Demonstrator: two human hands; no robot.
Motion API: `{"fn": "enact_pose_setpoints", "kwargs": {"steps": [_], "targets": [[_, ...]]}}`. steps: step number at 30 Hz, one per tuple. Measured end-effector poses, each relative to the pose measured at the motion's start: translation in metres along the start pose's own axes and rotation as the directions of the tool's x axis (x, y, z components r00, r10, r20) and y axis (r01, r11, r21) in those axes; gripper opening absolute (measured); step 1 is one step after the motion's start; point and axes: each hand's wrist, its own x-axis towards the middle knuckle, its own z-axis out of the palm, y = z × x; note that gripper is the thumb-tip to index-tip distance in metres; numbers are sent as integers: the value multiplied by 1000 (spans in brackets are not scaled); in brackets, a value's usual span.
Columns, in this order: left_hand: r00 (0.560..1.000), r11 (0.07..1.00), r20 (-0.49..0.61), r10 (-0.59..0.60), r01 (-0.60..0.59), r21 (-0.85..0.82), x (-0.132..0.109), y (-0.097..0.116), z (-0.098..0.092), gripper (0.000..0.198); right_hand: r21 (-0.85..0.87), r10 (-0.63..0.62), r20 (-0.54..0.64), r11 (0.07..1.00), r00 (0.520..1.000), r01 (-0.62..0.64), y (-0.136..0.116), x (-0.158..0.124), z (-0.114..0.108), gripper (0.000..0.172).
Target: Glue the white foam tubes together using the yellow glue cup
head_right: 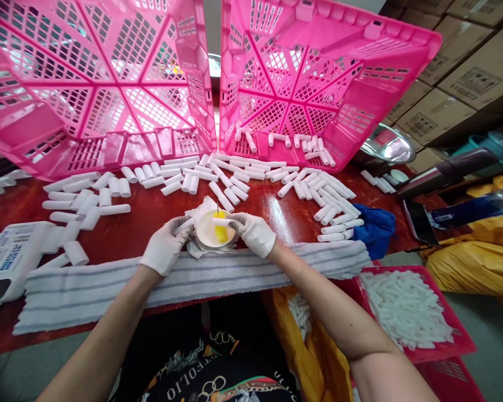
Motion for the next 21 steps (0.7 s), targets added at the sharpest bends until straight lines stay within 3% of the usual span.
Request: {"fn": "enact_pose_setpoints", "kwargs": {"steps": [4,7,13,18,21], "targets": [[1000,1000,3,-8,8,-24,-1,2,0,44,-195,-142,-40,972,989,132,10,-1,-5,30],[1000,998,3,-27,27,-53,-1,3,0,45,-347,-206,-7,918,979,191,19,-2,-7,25],[1000,998,6,-20,20,-55,1,-1,1,46,-328,-186,-124,935,975,137,20,-13,2,32],[1000,998,18,-15,16,-54,1,0,1,46,-404,-218,-22,895,976,191,20,-16,3,23],[1000,998,19,-24,25,-60,0,2,1,46,-370,-189,-88,918,978,144,19,-17,5,28]]}}
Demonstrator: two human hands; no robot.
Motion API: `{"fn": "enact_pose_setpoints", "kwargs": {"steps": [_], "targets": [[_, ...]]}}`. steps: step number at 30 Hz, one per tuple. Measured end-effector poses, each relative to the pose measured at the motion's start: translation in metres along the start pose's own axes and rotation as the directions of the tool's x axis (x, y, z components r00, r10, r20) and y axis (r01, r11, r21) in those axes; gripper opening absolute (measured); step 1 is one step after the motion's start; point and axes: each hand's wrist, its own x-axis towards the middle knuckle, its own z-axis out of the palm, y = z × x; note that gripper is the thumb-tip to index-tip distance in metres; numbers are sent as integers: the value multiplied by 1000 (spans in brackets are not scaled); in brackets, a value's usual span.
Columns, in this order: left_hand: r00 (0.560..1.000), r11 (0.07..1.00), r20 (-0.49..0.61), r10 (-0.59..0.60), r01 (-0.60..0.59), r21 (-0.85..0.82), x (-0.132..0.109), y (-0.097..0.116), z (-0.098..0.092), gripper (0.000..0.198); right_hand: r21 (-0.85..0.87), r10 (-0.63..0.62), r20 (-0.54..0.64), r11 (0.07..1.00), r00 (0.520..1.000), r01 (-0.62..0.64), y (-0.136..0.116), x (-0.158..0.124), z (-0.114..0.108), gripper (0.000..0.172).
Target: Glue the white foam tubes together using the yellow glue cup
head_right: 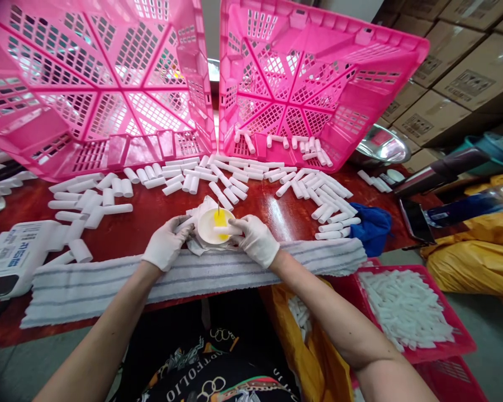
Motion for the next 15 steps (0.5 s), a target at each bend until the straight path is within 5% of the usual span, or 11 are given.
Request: {"fn": "enact_pose_setpoints", "kwargs": {"steps": [6,9,12,15], "targets": [[1000,1000,0,-7,7,-11,1,1,1,48,-24,-36,-108,999,993,33,-7,-5,6,21],[1000,999,3,-10,10,-32,2,1,0,48,-44,-50,-59,998,997,47,-12,-6,3,15],[999,999,-33,3,-5,-42,-3,7,-1,47,99,44,26,994,999,-46,-20,-11,-1,27],[997,996,-72,-2,-4,-86,-16,19,-1,45,346,153,-81,931,985,-116,-29,-20,-6,27]]}}
